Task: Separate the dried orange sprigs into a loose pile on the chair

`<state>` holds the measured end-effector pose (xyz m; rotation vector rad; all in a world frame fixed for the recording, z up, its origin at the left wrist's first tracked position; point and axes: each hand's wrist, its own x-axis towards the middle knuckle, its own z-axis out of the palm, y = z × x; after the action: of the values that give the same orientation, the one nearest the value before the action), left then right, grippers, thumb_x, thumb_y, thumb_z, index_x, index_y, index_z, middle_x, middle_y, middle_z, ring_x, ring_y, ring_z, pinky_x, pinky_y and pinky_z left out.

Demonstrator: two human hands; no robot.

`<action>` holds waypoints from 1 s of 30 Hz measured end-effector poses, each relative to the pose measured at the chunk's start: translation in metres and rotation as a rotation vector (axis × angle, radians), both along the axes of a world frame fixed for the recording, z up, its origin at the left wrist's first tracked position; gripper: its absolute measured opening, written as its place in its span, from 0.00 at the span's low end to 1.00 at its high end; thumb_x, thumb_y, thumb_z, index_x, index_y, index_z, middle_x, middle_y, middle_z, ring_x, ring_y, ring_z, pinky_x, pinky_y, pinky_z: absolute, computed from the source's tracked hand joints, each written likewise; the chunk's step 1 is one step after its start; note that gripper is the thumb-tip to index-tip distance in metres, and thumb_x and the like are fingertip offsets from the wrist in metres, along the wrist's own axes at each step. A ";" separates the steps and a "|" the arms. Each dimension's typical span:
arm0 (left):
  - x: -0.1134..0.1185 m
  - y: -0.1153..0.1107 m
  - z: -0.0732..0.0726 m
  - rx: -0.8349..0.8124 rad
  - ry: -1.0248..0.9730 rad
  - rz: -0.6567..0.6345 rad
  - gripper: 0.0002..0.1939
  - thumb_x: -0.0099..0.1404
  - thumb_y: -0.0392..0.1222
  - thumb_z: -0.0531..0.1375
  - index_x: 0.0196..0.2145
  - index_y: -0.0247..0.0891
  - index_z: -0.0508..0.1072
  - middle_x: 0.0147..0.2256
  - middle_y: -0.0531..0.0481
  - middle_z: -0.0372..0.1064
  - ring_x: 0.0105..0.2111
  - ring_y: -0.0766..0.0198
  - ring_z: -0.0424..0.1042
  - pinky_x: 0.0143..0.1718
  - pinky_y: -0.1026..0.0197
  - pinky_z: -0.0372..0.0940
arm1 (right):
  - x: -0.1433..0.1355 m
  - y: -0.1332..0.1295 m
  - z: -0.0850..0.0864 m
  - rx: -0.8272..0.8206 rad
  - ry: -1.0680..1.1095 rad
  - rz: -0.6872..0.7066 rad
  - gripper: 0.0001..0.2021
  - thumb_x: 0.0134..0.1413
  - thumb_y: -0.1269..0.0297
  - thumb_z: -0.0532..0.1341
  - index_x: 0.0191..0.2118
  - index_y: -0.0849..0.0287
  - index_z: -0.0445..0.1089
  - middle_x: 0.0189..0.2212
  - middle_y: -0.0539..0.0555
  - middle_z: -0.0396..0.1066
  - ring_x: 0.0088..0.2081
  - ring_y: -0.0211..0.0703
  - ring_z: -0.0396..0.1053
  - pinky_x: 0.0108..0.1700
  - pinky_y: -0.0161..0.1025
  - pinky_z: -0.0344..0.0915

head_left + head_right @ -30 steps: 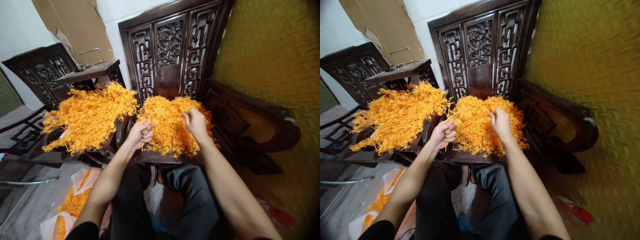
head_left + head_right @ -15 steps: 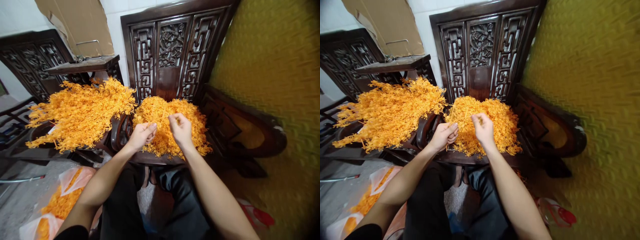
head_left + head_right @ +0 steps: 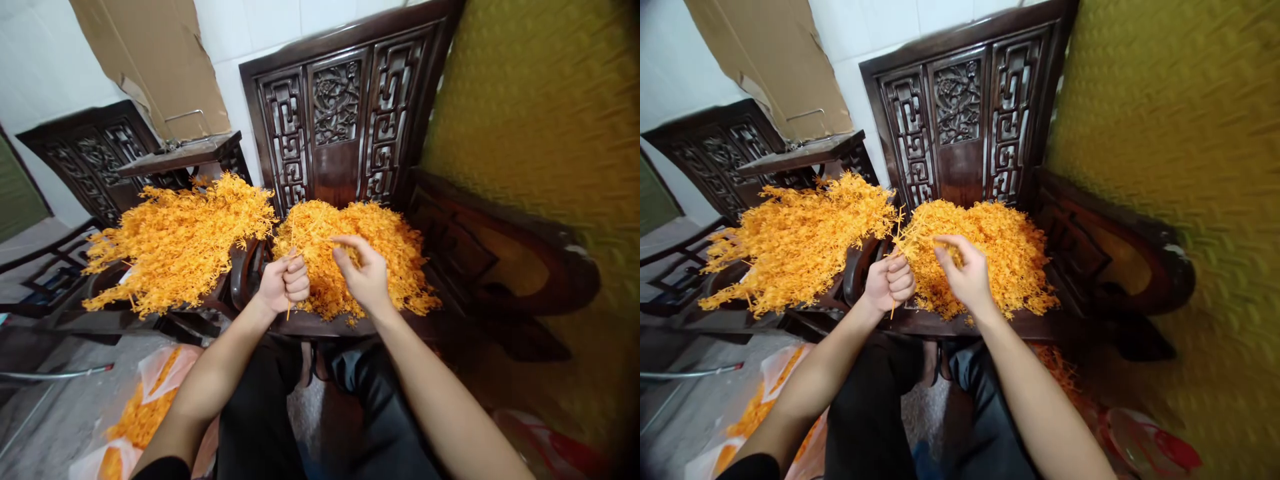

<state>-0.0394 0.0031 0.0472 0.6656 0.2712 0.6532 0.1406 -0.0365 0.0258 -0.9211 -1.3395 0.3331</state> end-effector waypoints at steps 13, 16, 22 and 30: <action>0.018 -0.022 0.005 0.431 0.172 -0.018 0.23 0.69 0.53 0.60 0.22 0.38 0.59 0.15 0.63 0.38 0.13 0.74 0.39 0.14 0.69 0.39 | 0.013 -0.007 0.004 0.320 -0.238 -0.280 0.02 0.63 0.67 0.64 0.37 0.57 0.71 0.29 0.51 0.69 0.30 0.38 0.68 0.32 0.38 0.67; 0.013 -0.026 0.006 0.806 0.281 0.222 0.26 0.71 0.54 0.58 0.20 0.37 0.59 0.16 0.58 0.48 0.15 0.73 0.49 0.18 0.67 0.45 | 0.053 0.003 -0.005 0.287 0.235 -0.524 0.11 0.65 0.55 0.60 0.35 0.55 0.64 0.23 0.46 0.62 0.22 0.35 0.62 0.24 0.35 0.63; -0.001 -0.019 0.002 1.618 0.447 0.520 0.23 0.74 0.45 0.53 0.20 0.37 0.61 0.17 0.55 0.56 0.18 0.71 0.57 0.22 0.63 0.50 | 0.076 0.005 -0.017 0.014 0.580 -0.163 0.15 0.55 0.53 0.69 0.38 0.58 0.68 0.40 0.53 0.72 0.32 0.36 0.71 0.21 0.29 0.63; -0.011 -0.010 -0.008 2.060 0.436 0.638 0.11 0.70 0.35 0.50 0.29 0.39 0.65 0.21 0.53 0.64 0.19 0.67 0.61 0.23 0.62 0.56 | 0.032 -0.030 0.014 -0.034 0.482 0.238 0.19 0.59 0.43 0.63 0.43 0.53 0.76 0.24 0.46 0.54 0.21 0.32 0.53 0.18 0.29 0.48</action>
<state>-0.0503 -0.0065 0.0397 2.7899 0.1106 1.3048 0.1727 -0.0668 0.0395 -0.6529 -0.9963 0.7147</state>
